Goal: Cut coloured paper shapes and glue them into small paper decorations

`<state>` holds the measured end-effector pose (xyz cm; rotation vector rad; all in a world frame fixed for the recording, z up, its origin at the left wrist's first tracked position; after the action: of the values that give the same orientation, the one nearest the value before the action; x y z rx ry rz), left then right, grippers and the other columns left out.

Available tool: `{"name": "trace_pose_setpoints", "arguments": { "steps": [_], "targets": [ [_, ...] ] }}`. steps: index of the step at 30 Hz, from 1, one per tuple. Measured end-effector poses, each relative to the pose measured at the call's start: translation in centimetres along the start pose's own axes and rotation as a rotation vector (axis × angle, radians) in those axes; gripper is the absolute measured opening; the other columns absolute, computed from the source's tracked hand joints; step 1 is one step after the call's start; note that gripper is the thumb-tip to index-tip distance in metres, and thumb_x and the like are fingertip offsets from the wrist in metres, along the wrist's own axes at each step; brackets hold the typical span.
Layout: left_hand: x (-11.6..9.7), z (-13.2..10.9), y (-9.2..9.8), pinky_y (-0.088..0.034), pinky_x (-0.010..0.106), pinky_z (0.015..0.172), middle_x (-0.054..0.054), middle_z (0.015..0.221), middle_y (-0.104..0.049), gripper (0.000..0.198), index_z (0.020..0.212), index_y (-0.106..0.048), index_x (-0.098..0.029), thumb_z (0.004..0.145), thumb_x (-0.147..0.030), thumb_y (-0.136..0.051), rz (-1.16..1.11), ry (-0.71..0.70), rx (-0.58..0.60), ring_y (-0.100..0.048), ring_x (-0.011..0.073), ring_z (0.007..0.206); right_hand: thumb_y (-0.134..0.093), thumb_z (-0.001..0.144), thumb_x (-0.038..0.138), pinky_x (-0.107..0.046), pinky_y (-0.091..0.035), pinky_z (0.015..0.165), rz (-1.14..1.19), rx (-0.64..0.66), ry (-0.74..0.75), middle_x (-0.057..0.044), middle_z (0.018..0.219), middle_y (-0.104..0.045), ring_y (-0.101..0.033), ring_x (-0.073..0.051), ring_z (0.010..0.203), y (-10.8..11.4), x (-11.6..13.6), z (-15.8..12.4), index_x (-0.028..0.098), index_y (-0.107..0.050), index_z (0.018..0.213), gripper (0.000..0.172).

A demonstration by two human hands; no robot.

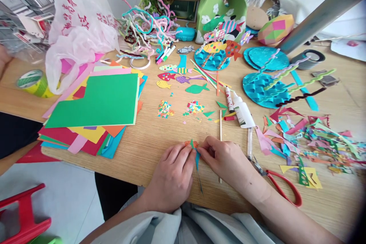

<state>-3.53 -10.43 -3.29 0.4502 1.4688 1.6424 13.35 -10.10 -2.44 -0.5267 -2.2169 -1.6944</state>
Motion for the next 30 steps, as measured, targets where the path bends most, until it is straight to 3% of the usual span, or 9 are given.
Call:
{"name": "trace_pose_setpoints", "arguments": {
  "steps": [7,14,30],
  "targets": [
    [-0.1,0.0,0.0,-0.039,0.040,0.101,0.014,0.126,-0.060,0.041,0.127,-0.055,-0.007,0.090,-0.020,-0.041,0.024,-0.003,0.020,-0.048,0.0266,0.120,-0.050,0.091,0.029,-0.025,-0.036,0.053,-0.008,0.008,0.001,-0.003,0.067,-0.069,-0.065,-0.018,0.058,0.1,0.0,0.0,0.020,-0.058,0.075,0.020],
    [-0.2,0.0,-0.1,-0.039,0.041,0.100,0.013,0.126,-0.060,0.041,0.127,-0.055,-0.008,0.091,-0.021,-0.040,0.048,0.003,0.037,-0.048,0.0267,0.119,-0.033,0.097,0.034,-0.025,-0.039,0.052,0.056,0.061,-0.045,-0.005,0.058,-0.065,-0.061,-0.017,0.051,1.0,0.0,0.3,0.022,-0.051,0.063,0.040],
    [-0.3,-0.2,-0.2,-0.038,0.042,0.102,0.013,0.126,-0.058,0.043,0.128,-0.053,-0.010,0.087,-0.017,-0.043,0.038,0.026,0.080,-0.047,0.0269,0.120,-0.046,0.092,0.036,-0.024,-0.036,0.051,0.143,0.055,-0.023,-0.004,0.060,-0.067,-0.061,-0.016,0.053,1.3,0.2,0.5,0.021,-0.058,0.066,0.033]
  ]
}}
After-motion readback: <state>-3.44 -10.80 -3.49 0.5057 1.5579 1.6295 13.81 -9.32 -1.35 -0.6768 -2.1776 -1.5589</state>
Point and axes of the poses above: each hand's wrist, its own z-axis towards the middle knuckle, its own y-axis out of the back of the hand, x = y × z, the point moved 2 cm from there along z, towards the middle knuckle
